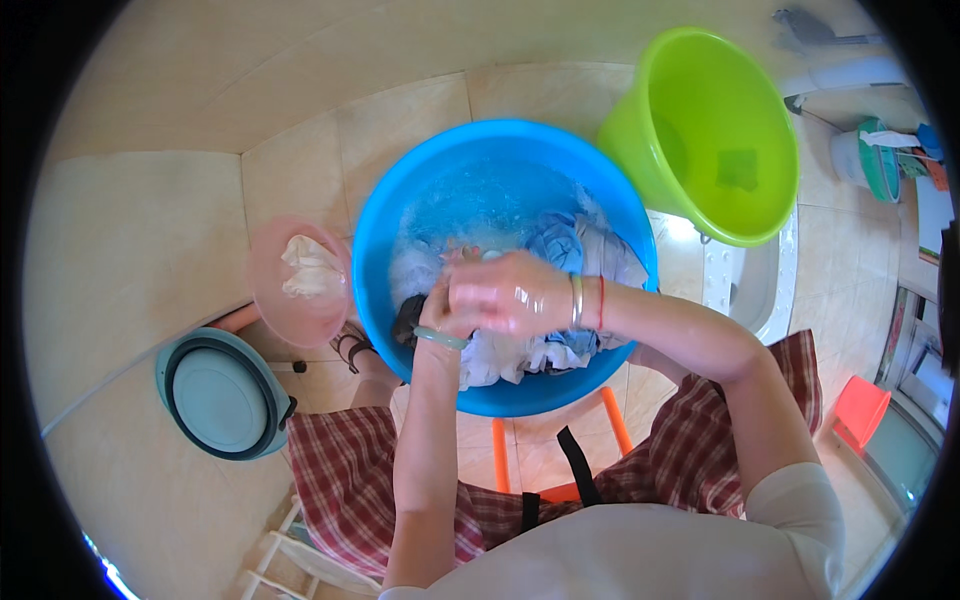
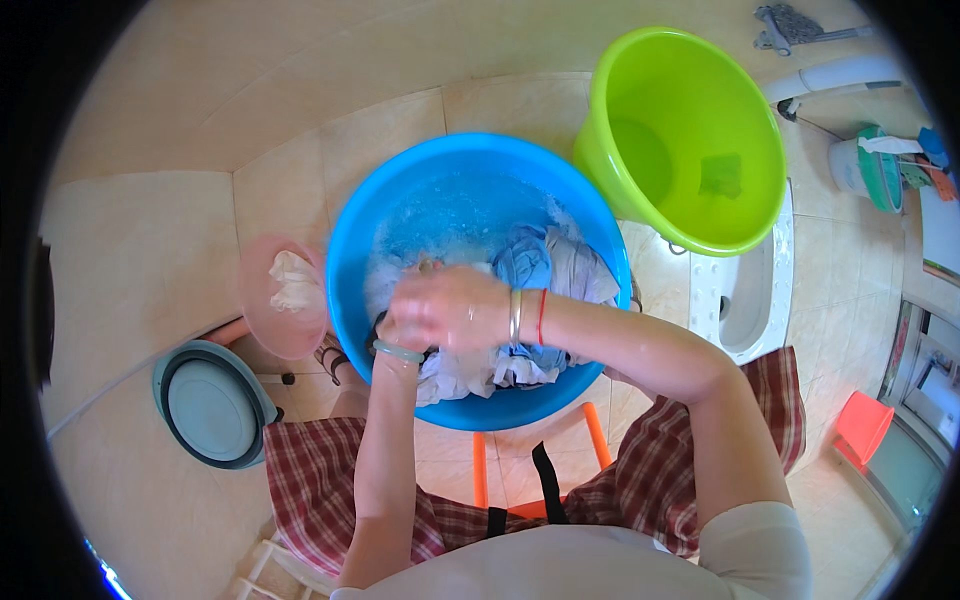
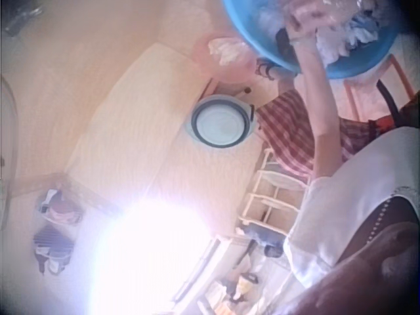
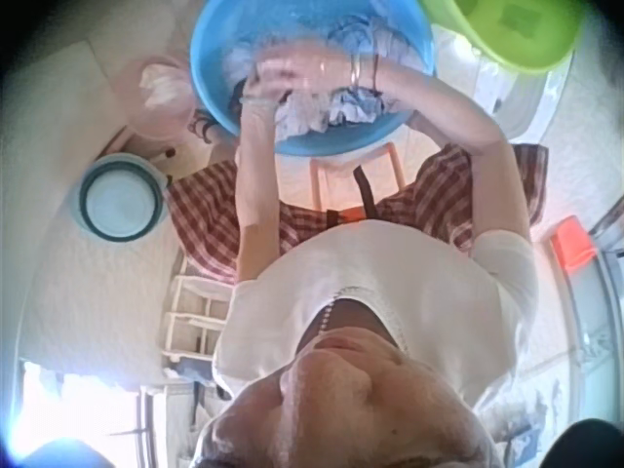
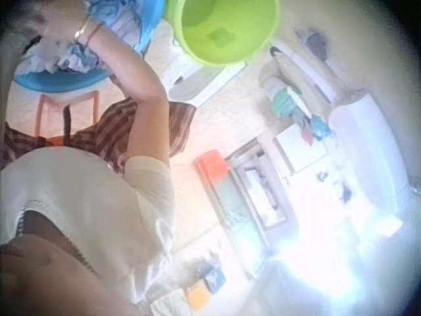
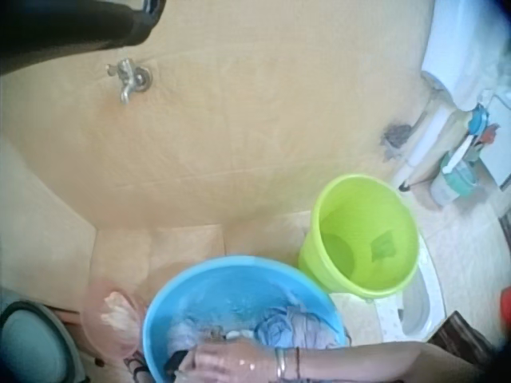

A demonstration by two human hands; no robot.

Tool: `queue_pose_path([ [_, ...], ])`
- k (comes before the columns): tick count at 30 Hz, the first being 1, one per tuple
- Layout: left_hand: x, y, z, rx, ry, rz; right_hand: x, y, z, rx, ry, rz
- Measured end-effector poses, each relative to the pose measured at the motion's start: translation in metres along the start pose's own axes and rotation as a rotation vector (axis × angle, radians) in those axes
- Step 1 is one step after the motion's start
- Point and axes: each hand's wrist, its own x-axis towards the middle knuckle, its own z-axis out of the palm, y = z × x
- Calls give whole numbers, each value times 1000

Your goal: The person sits on a small stool and hand-washes a pile of clothes in a blue basin filled with soapy water. They repeatedly submerge, agitate, and wring out various garments, including white and blue items, using both hands to scrub the fabric.

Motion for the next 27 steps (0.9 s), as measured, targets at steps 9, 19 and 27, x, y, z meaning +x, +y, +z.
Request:
queue_pose_path([
  [9,-45,9,74,306,-73,-276,-23,72,56,859,382,561],
  [19,-78,-7,136,-627,-144,-491,-83,62,70,1767,579,665],
  [27,-90,-46,146,-1048,-490,-577,-80,43,49,1840,696,408],
])
